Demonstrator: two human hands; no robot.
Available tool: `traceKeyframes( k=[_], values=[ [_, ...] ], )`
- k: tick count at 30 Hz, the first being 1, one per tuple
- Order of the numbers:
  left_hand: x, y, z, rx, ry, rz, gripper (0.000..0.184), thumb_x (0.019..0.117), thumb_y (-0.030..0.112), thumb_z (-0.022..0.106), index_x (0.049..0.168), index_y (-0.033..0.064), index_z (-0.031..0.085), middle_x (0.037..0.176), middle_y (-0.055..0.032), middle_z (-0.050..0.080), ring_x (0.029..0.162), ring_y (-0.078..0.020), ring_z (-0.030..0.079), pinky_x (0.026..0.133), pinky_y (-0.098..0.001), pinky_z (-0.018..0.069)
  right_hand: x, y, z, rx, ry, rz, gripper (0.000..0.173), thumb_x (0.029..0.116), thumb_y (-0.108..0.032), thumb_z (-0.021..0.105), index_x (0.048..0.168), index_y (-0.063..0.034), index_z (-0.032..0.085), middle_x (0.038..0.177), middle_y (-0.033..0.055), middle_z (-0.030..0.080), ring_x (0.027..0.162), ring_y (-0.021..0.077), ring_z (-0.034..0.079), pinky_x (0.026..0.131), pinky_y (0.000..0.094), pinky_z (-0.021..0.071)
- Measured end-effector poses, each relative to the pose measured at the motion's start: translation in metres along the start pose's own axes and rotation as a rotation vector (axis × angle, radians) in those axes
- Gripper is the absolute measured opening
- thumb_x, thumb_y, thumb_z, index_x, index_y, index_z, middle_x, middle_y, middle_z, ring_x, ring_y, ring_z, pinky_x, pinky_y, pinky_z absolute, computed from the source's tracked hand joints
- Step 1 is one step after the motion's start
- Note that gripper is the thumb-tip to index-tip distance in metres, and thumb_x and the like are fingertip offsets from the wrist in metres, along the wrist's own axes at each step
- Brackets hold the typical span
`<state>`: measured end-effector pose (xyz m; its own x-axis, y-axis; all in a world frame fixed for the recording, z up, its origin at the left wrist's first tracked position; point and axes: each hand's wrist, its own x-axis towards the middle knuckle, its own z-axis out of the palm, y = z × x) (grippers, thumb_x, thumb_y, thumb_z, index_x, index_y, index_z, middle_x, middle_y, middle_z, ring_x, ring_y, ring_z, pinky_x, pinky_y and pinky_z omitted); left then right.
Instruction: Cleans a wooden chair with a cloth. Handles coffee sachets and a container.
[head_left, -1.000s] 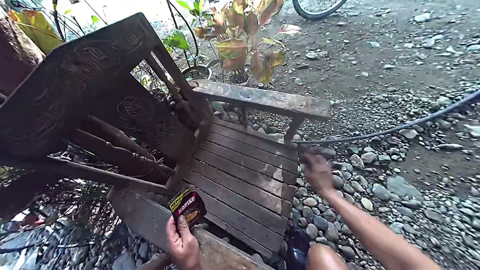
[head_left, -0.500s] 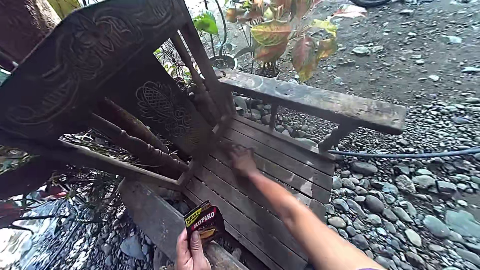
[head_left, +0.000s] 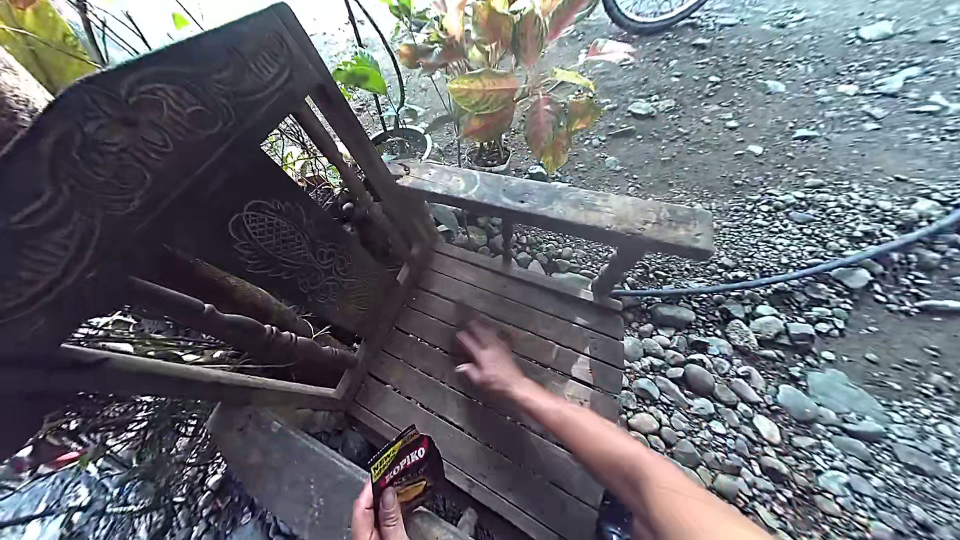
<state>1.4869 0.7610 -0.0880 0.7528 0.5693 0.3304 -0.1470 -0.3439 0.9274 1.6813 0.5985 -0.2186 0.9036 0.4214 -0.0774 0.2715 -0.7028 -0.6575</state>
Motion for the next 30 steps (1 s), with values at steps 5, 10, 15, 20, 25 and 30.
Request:
traceKeyframes(
  k=[5, 10, 15, 20, 25, 30],
  values=[
    [0.002, -0.002, -0.005, -0.005, -0.028, 0.019, 0.017, 0.1019, -0.001, 0.046, 0.111, -0.0056, 0.060, 0.098, 0.0142, 0.071, 0.096, 0.0094, 0.066, 0.091, -0.0169, 0.0561, 0.114, -0.025, 0.054, -0.178, -0.227, -0.091, 0.048, 0.1042, -0.023, 0.052, 0.152, -0.0198, 0.050, 0.166, 0.0110, 0.032, 0.157, 0.0392, 0.016, 0.117, 0.0760, 0.0088],
    [0.002, 0.000, -0.005, 0.002, -0.053, 0.017, 0.017, 0.1024, -0.001, 0.048, 0.111, -0.0060, 0.061, 0.099, 0.0123, 0.072, 0.097, 0.0087, 0.066, 0.092, -0.0169, 0.0560, 0.062, 0.104, -0.038, -0.263, 0.201, 0.218, 0.044, 0.1025, -0.018, 0.050, 0.146, -0.0183, 0.057, 0.158, 0.0124, 0.046, 0.146, 0.0404, 0.040, 0.112, 0.0721, 0.0285],
    [0.003, 0.006, -0.003, 0.046, -0.054, 0.010, 0.018, 0.1013, -0.002, 0.048, 0.108, -0.0167, 0.058, 0.097, 0.0037, 0.072, 0.097, 0.0115, 0.064, 0.093, -0.0136, 0.0538, -0.194, 0.217, -0.123, -0.263, 0.605, 0.795, 0.029, 0.0947, -0.001, 0.060, 0.121, 0.0077, 0.068, 0.134, 0.0380, 0.056, 0.127, 0.0581, 0.051, 0.104, 0.0736, 0.0364],
    [0.001, 0.007, -0.001, 0.050, -0.032, -0.018, 0.019, 0.1001, -0.003, 0.049, 0.107, -0.0186, 0.057, 0.096, 0.0014, 0.071, 0.095, 0.0124, 0.064, 0.091, -0.0120, 0.0529, -0.147, 0.148, -0.140, -0.153, 0.696, 0.466, 0.033, 0.1020, -0.007, 0.049, 0.124, 0.0110, 0.065, 0.128, 0.0407, 0.058, 0.123, 0.0601, 0.053, 0.105, 0.0709, 0.0382],
    [-0.001, 0.004, 0.000, 0.030, 0.022, -0.008, 0.016, 0.1014, -0.002, 0.049, 0.107, -0.0140, 0.059, 0.096, 0.0070, 0.072, 0.095, 0.0122, 0.065, 0.091, -0.0128, 0.0540, 0.083, 0.046, -0.075, 0.040, 0.312, 0.402, 0.053, 0.1014, -0.016, 0.054, 0.150, 0.0051, 0.044, 0.155, 0.0341, 0.037, 0.144, 0.0493, 0.038, 0.117, 0.0597, 0.0319],
    [-0.001, 0.002, 0.000, 0.023, 0.039, -0.005, 0.015, 0.1027, -0.001, 0.048, 0.108, -0.0073, 0.061, 0.097, 0.0107, 0.073, 0.095, 0.0103, 0.066, 0.090, -0.0144, 0.0559, 0.102, -0.076, 0.079, 0.114, -0.109, 0.019, 0.052, 0.0941, -0.003, 0.059, 0.145, -0.0008, 0.053, 0.149, 0.0254, 0.051, 0.136, 0.0453, 0.050, 0.108, 0.0670, 0.0406]
  ],
)
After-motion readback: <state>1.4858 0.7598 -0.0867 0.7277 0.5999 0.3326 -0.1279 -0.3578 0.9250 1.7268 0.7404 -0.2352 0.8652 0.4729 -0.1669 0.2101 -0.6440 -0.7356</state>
